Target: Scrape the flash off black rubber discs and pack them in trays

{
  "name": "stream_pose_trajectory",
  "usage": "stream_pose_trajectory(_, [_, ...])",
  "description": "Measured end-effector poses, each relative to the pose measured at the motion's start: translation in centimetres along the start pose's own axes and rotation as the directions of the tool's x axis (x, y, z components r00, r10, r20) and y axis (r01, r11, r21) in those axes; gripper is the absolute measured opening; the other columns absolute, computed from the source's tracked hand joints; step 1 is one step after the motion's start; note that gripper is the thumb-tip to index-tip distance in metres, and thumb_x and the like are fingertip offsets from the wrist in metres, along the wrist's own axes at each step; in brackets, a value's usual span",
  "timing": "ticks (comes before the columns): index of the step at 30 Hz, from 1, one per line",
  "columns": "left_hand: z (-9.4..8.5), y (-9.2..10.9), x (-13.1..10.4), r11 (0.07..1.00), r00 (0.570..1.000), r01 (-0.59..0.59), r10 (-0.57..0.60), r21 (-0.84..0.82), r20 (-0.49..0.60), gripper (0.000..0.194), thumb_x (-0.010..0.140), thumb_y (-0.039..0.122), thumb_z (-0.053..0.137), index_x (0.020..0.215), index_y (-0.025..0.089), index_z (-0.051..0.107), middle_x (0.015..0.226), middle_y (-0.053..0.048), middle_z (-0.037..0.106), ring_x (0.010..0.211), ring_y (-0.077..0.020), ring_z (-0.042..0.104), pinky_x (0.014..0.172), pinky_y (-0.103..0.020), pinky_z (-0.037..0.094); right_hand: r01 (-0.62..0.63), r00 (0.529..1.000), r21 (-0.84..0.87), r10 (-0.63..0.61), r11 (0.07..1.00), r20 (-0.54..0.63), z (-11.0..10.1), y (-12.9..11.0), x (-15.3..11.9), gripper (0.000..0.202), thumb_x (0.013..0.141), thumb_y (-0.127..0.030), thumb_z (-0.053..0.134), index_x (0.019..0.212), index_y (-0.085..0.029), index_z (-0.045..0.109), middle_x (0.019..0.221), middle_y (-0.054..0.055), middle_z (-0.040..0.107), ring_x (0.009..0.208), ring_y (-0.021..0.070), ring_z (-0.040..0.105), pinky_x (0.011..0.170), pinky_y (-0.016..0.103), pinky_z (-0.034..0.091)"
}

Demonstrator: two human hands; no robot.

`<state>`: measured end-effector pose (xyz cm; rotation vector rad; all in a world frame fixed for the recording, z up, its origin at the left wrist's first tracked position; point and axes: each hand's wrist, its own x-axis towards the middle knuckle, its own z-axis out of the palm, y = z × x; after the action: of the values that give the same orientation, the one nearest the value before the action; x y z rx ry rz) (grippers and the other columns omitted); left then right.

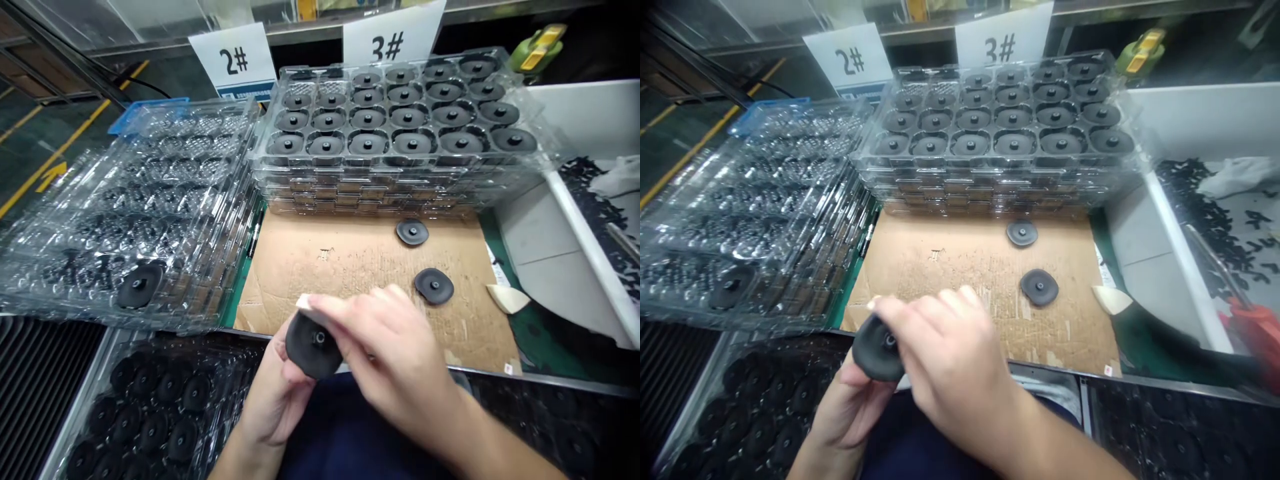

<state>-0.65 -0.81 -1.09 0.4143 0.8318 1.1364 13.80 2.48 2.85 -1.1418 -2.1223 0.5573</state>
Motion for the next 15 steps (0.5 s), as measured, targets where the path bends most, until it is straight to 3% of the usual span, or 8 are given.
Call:
stream_pose_trajectory(3, [-0.1,-0.3,0.0,0.998,0.996,-0.043,0.046,0.042,-0.080,0.056,0.056,0.042,0.075,0.107,0.024,0.062,0.104,-0.003,0.066,0.110,-0.0266,0.052,0.094,-0.032,0.041,-0.036,0.999,-0.064,0.035,0.997,-0.013,1.0,-0.1,0.4,0.028,0.088,-0.016,0.042,0.111,-0.015,0.058,0.073,0.003,0.061,0.064,0.0151,0.048,0.060,0.030,0.033])
stream_pose_trajectory(6, [-0.7,-0.4,-0.2,0.998,0.992,-0.031,0.037,0.051,-0.119,0.051,0.058,0.042,0.074,0.105,0.024,0.063,0.102,-0.002,0.067,0.112,-0.0271,0.050,0.093,-0.032,0.042,0.040,0.999,0.078,-0.039,0.996,-0.022,1.4,0.2,0.2,0.031,0.091,-0.018,0.038,0.117,-0.017,0.054,0.081,0.004,0.062,0.071,0.0153,0.051,0.065,0.030,0.037])
stream_pose_trajectory(10, [-1.5,-0.4,-0.8,0.994,0.990,-0.065,0.075,0.088,-0.117,0.060,0.051,0.043,0.077,0.107,0.026,0.063,0.114,-0.001,0.063,0.113,-0.0242,0.050,0.094,-0.027,0.041,-0.118,0.993,0.085,0.118,0.989,0.001,1.3,0.0,-0.1,0.030,0.089,-0.012,0.040,0.116,-0.017,0.053,0.088,0.005,0.062,0.077,0.0154,0.053,0.070,0.030,0.040])
stream_pose_trajectory(13, [-1.4,-0.5,-1.0,0.994,0.995,-0.058,0.065,0.090,-0.082,0.052,0.055,0.046,0.074,0.101,0.024,0.065,0.111,-0.002,0.064,0.109,-0.0233,0.053,0.091,-0.027,0.042,0.024,0.999,0.110,-0.018,0.994,-0.048,1.2,-0.2,0.2,0.031,0.089,-0.013,0.041,0.117,-0.015,0.054,0.081,0.004,0.062,0.072,0.0151,0.053,0.068,0.030,0.041])
stream_pose_trajectory(15, [-1.2,-0.4,-1.0,0.995,0.998,-0.057,0.060,0.078,-0.034,0.048,0.056,0.044,0.074,0.100,0.024,0.066,0.107,-0.003,0.065,0.106,-0.0236,0.055,0.091,-0.029,0.043,0.036,0.999,0.178,-0.030,0.983,-0.039,0.9,0.0,0.3,0.030,0.089,-0.015,0.041,0.116,-0.016,0.054,0.084,0.004,0.063,0.074,0.0148,0.054,0.070,0.030,0.042])
